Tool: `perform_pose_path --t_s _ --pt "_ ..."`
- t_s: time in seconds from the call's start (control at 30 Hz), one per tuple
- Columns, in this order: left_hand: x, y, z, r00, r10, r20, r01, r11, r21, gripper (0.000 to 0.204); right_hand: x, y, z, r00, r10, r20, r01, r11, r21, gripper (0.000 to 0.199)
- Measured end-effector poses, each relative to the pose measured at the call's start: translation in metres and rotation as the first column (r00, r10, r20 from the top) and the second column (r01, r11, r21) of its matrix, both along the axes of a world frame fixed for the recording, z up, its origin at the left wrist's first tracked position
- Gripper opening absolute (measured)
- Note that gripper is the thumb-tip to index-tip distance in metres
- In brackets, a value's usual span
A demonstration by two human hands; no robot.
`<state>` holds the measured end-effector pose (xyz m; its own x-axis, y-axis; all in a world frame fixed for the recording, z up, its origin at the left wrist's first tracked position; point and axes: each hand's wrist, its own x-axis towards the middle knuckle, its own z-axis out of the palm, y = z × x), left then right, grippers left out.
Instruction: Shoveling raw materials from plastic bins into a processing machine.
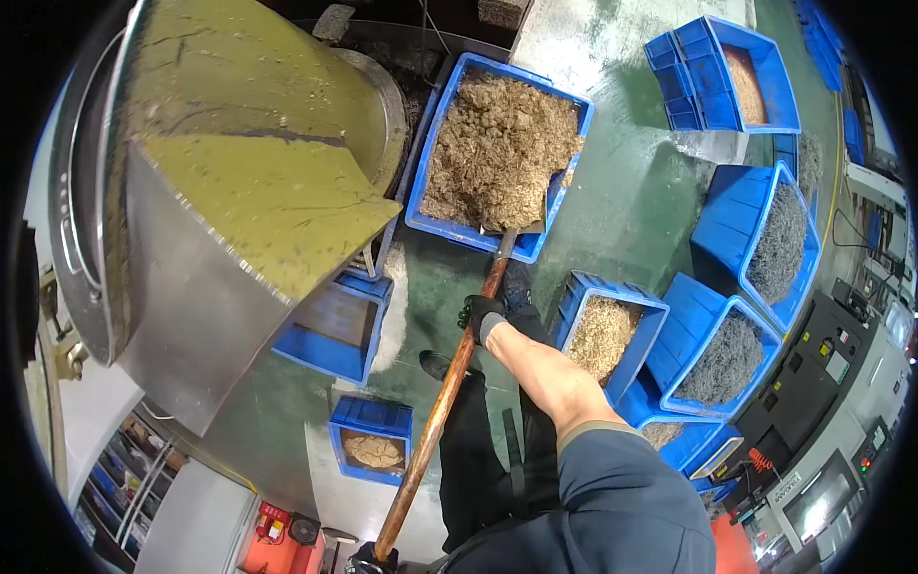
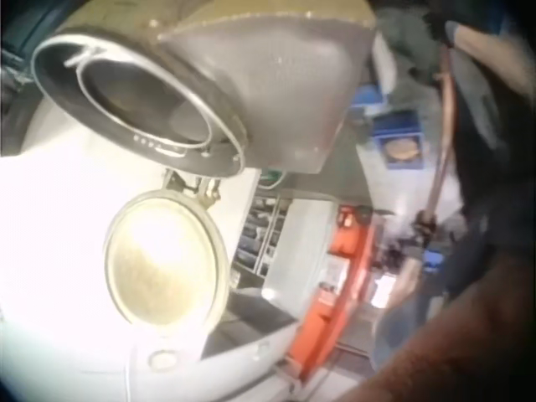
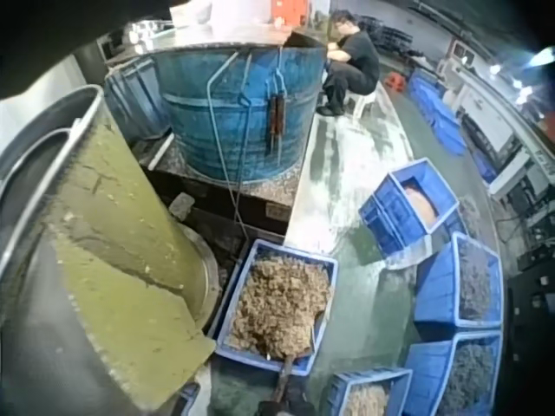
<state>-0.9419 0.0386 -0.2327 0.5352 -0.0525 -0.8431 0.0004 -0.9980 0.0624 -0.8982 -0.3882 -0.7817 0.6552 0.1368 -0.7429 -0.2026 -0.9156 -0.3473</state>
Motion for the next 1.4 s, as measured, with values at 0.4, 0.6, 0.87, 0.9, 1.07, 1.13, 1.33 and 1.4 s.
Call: perform_pose_path --t_s 0.4,0.6,0.87,0.9,1.07,1.13,1.33,1.4 --pt "0.058 -0.089 0.004 0.620 0.702 -0.351 -0.744 0.668 0.023 0.027 0.006 -0.023 0.100 -0.450 -0.026 -0.893 0.353 -0.923 -0.152 0.008" --pt "0.051 -0.043 0.004 0.247 0.827 -0.505 -0.865 0.423 0.269 0.027 0.009 -0.008 0.102 -0.518 -0.075 -0.852 0.390 -0.907 -0.157 0.007" --pt "0.028 0.027 0.011 -0.310 0.760 -0.571 -0.828 0.079 0.555 0.027 -0.005 0.025 0.139 -0.532 -0.006 -0.847 0.329 -0.923 -0.200 0.007" --pt "0.026 0.037 0.015 -0.377 0.736 -0.562 -0.805 0.039 0.591 0.027 -0.005 0.030 0.148 -0.458 -0.020 -0.889 0.277 -0.953 -0.122 0.006" --pt "0.007 0.082 0.022 -0.660 0.548 -0.514 -0.672 -0.126 0.730 0.028 0.005 0.060 0.170 -0.537 -0.082 -0.840 0.350 -0.927 -0.133 0.008" --pt "0.008 0.085 0.014 -0.761 0.444 -0.473 -0.587 -0.158 0.794 0.028 0.003 0.061 0.174 -0.498 -0.115 -0.860 0.344 -0.936 -0.075 0.007" --pt "-0.036 0.127 -0.001 -0.883 -0.044 -0.468 -0.421 -0.370 0.828 0.024 0.003 0.094 0.178 -0.350 -0.106 -0.931 0.357 -0.934 -0.028 0.008" --pt "-0.044 0.160 -0.002 -0.169 0.855 -0.490 -0.961 -0.031 0.276 0.020 0.011 0.092 0.183 -0.449 -0.169 -0.878 0.373 -0.928 -0.012 0.007"
